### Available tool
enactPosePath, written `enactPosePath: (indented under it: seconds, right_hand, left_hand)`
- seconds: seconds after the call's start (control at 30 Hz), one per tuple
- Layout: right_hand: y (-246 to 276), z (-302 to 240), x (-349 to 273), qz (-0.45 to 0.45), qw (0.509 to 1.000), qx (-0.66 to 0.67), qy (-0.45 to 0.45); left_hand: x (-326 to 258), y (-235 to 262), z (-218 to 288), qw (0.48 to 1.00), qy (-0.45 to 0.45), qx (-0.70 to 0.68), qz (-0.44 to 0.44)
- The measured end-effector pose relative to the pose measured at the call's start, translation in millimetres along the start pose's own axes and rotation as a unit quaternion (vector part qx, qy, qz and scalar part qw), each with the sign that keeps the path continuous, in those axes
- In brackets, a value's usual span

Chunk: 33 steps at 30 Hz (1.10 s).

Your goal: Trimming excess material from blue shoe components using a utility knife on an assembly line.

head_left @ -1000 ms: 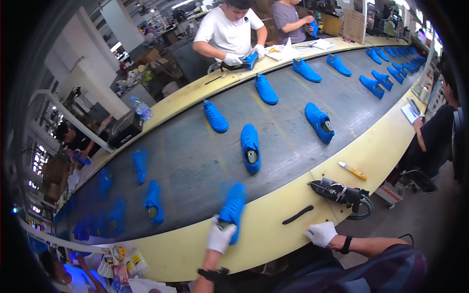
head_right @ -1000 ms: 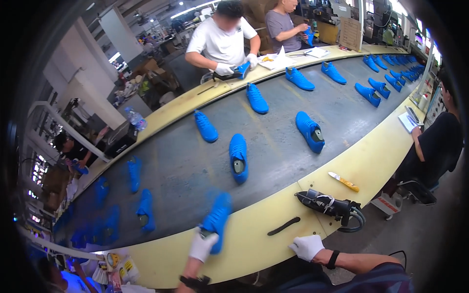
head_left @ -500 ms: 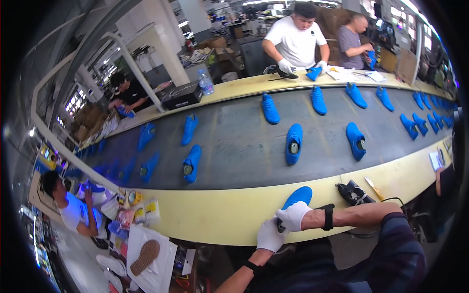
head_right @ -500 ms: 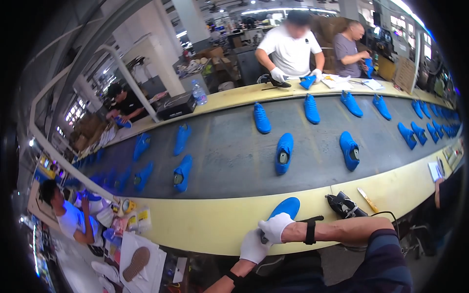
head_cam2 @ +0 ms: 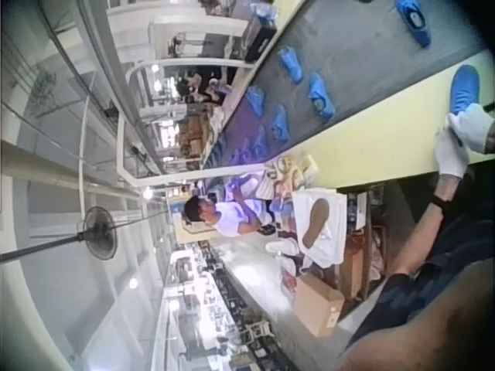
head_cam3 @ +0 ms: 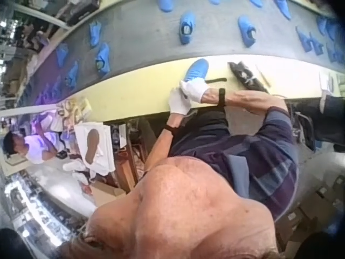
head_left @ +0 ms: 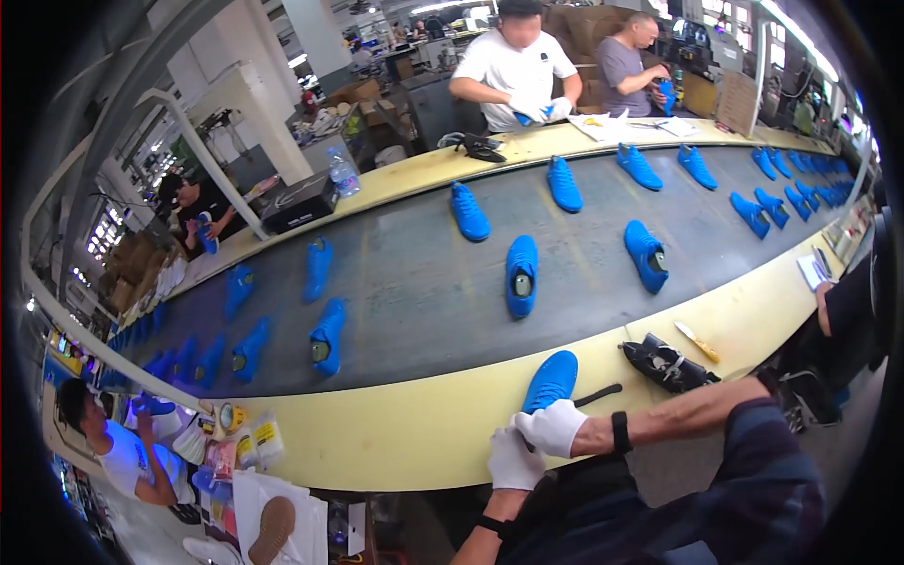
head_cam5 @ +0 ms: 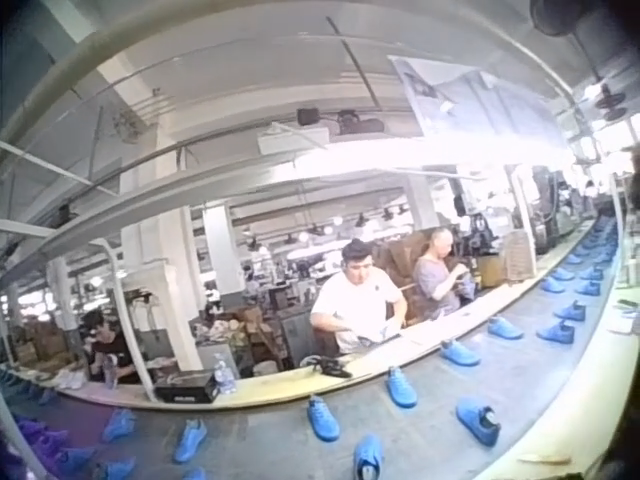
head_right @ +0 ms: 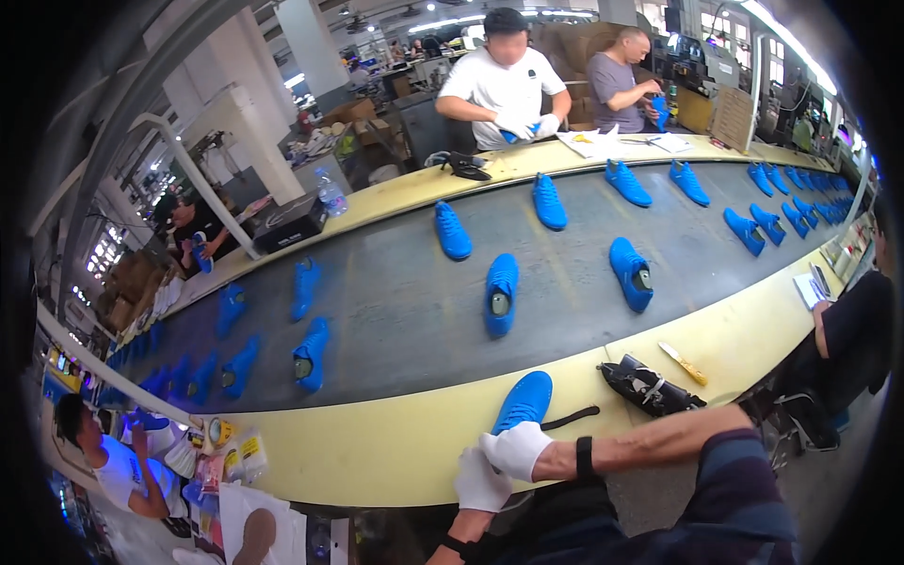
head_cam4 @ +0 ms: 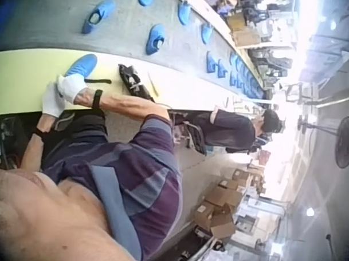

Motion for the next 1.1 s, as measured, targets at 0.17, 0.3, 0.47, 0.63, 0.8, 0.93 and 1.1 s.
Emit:
enactPosePath:
  seconds: [0.17,0.3,0.47,0.63,0.8,0.93,1.1]
  right_hand:
    - [6.1,-9.4,-21.7,0.067,0.996,-0.031,-0.055]
    - [-4.7,-6.4,-13.0,0.021,0.998,0.053,-0.029]
    - [-17.3,2.1,-13.1,0.005,0.999,-0.012,-0.031]
    - [16.1,-1.8,-53.0,0.02,0.992,0.114,-0.041]
    - [85.7,103.3,-156.7,0.249,0.959,-0.062,-0.121]
    - [73.1,198.7,-247.2,0.236,0.917,-0.179,-0.266]
    - [32.1,229.8,-254.1,0.143,0.916,0.058,-0.37]
  left_hand:
    - [-7.2,-6.9,9.0,0.998,-0.058,-0.006,0.006]
    - [-3.8,-45.9,-21.6,0.996,-0.064,-0.006,-0.068]
    - [-1.1,-32.8,-12.4,0.996,-0.083,0.022,0.003]
    - [1.2,-10.9,4.3,0.994,-0.093,-0.029,0.041]
    - [-6.2,-9.9,-0.9,0.996,-0.078,-0.005,0.044]
    - [-7.8,-18.9,4.2,0.997,-0.021,0.053,-0.057]
    - [-4.8,-28.0,-10.0,0.993,0.024,-0.025,-0.115]
Point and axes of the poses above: each hand's wrist, its own x-axis towards the middle knuckle, its own y-axis out of the back of the hand, z = x × y, the point moved 9 cm from there along x, towards the middle knuckle, and after that the axes turned 11 degrees about y, right-handed, at the moved point
